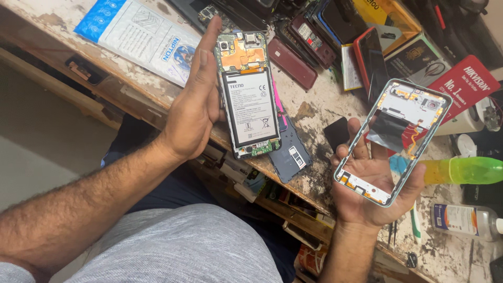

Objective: The person disassembles a smartphone, removes the battery, and transfers internal components into a new phone chassis. They then reassemble the device and use a screwdriver to secure the back cover.

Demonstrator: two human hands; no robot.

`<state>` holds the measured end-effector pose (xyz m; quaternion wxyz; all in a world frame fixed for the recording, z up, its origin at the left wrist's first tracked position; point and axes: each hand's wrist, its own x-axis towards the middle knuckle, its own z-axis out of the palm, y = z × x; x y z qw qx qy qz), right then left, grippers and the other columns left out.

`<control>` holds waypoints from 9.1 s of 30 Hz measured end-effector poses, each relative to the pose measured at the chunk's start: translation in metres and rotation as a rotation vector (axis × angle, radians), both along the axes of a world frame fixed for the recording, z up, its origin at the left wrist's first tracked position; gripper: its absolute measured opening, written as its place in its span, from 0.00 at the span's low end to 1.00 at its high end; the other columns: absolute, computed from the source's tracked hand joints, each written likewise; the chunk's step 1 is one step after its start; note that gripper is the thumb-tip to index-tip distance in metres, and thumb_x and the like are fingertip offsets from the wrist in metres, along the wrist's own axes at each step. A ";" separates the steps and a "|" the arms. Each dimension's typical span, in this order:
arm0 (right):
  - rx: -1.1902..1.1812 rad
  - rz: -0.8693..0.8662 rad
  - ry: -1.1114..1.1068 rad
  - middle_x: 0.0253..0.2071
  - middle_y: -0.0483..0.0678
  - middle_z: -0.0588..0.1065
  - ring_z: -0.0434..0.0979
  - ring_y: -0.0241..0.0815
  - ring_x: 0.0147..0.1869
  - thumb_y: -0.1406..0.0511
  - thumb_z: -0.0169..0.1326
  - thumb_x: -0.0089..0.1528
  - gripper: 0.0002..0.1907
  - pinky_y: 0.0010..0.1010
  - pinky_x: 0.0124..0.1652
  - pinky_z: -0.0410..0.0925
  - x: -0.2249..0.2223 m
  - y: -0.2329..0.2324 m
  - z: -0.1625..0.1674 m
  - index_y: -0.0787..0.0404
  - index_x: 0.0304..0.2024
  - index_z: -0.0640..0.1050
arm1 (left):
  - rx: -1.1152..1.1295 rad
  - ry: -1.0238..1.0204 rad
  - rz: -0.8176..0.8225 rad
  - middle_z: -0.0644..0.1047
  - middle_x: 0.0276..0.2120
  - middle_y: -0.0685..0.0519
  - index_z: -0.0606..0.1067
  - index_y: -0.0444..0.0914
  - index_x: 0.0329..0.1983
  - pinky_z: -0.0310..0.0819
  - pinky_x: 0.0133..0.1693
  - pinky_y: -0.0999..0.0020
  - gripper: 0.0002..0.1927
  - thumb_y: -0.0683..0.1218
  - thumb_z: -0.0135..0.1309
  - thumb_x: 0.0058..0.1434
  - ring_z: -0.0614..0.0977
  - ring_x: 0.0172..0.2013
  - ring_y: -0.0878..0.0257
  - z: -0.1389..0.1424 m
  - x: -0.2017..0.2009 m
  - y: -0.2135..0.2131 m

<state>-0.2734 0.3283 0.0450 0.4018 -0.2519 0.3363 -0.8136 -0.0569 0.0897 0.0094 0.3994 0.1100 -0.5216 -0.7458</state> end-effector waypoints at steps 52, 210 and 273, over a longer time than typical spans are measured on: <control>0.002 0.047 -0.096 0.73 0.68 0.64 0.75 0.57 0.57 0.39 0.49 0.66 0.49 0.44 0.55 0.73 0.002 -0.004 -0.006 0.65 0.76 0.62 | -0.036 0.121 -0.105 0.66 0.67 0.43 0.43 0.40 0.84 0.76 0.62 0.65 0.38 0.65 0.29 0.80 0.76 0.60 0.59 0.013 0.012 -0.002; -0.069 0.238 -0.076 0.68 0.75 0.61 0.72 0.69 0.64 0.48 0.46 0.76 0.32 0.54 0.59 0.71 0.000 -0.008 0.013 0.55 0.76 0.58 | -0.070 0.116 -0.092 0.50 0.82 0.44 0.37 0.47 0.83 0.71 0.72 0.58 0.47 0.30 0.45 0.70 0.72 0.71 0.56 0.019 0.016 0.022; 0.536 -0.408 1.732 0.69 0.62 0.66 0.71 0.59 0.64 0.65 0.63 0.59 0.34 0.44 0.62 0.66 0.110 -0.064 0.037 0.57 0.67 0.69 | 0.267 0.101 -0.147 0.70 0.62 0.44 0.37 0.48 0.82 0.78 0.50 0.67 0.46 0.35 0.43 0.66 0.76 0.54 0.62 0.009 -0.004 0.034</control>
